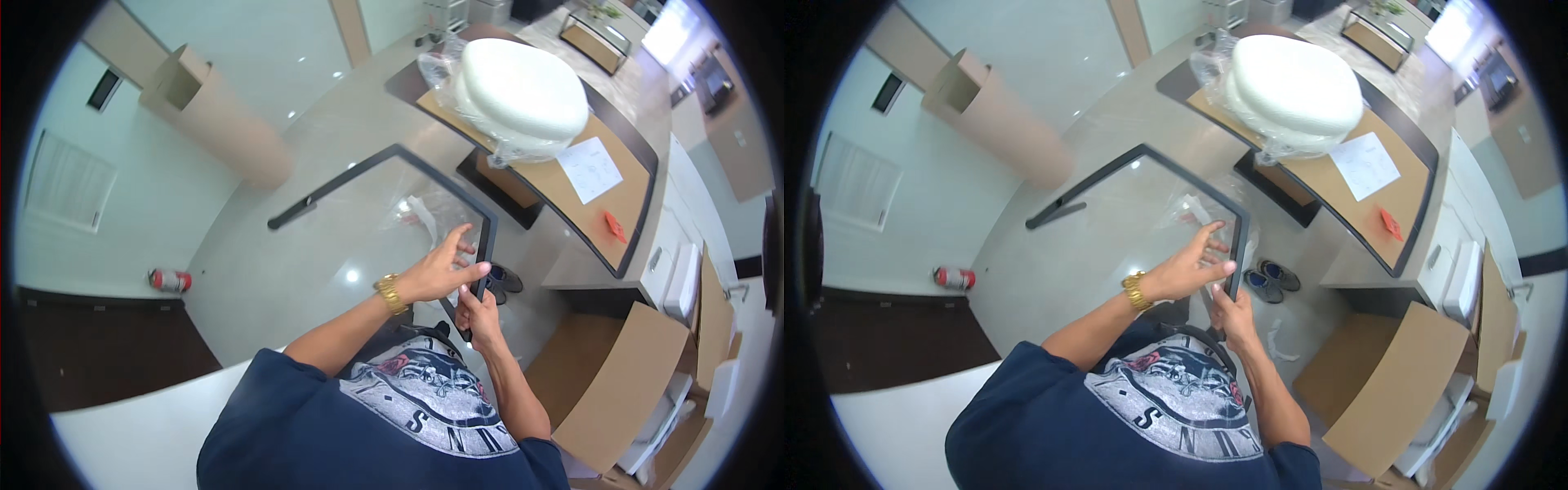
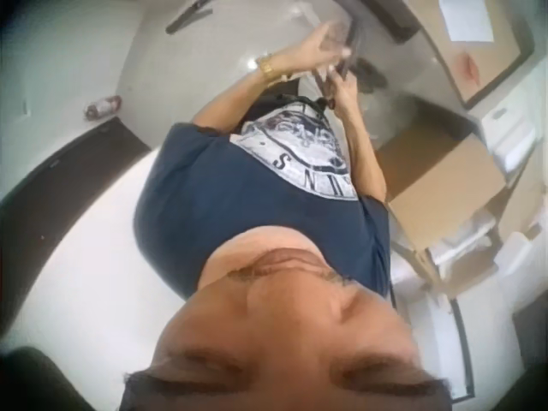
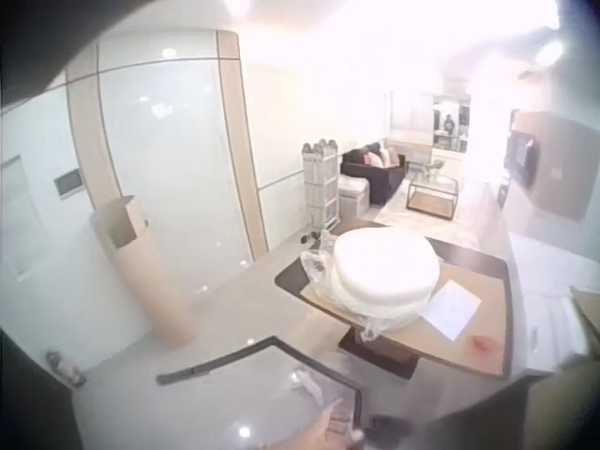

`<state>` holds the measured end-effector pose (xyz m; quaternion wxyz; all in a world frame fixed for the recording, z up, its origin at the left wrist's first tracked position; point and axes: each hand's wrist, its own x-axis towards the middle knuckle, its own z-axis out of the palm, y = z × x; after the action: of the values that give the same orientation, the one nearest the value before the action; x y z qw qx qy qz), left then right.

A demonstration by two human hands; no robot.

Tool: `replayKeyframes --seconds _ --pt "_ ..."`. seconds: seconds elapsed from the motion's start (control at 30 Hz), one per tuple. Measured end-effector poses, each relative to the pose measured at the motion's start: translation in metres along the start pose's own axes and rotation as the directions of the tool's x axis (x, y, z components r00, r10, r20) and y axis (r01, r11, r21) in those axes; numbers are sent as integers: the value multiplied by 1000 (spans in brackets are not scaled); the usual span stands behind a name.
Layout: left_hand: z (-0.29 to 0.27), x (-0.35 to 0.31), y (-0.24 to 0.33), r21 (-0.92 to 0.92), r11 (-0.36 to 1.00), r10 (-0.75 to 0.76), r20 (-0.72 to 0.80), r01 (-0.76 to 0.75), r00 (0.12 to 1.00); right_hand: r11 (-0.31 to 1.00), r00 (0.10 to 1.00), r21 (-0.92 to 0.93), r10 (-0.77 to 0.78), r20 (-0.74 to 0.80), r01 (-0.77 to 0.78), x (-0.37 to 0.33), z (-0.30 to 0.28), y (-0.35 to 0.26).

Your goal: The person unboxes components of a chair, removes styrofoam and plastic wrap from a metal frame piece, and moves objects out of the large cardboard box.

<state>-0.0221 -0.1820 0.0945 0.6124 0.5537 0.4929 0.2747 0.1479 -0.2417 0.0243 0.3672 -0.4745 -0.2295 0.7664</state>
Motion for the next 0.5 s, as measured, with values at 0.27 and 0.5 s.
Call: replayKeyframes --seconds 0.27,0.5 --pt "-110 -112 -52 -77 996 -67 -208 52 976 988 982 96 106 157 -122 33 51 -5" --pt "-202 -98 -106 -303 925 68 -463 -230 884 995 971 -63 92 223 -80 98 114 -5"
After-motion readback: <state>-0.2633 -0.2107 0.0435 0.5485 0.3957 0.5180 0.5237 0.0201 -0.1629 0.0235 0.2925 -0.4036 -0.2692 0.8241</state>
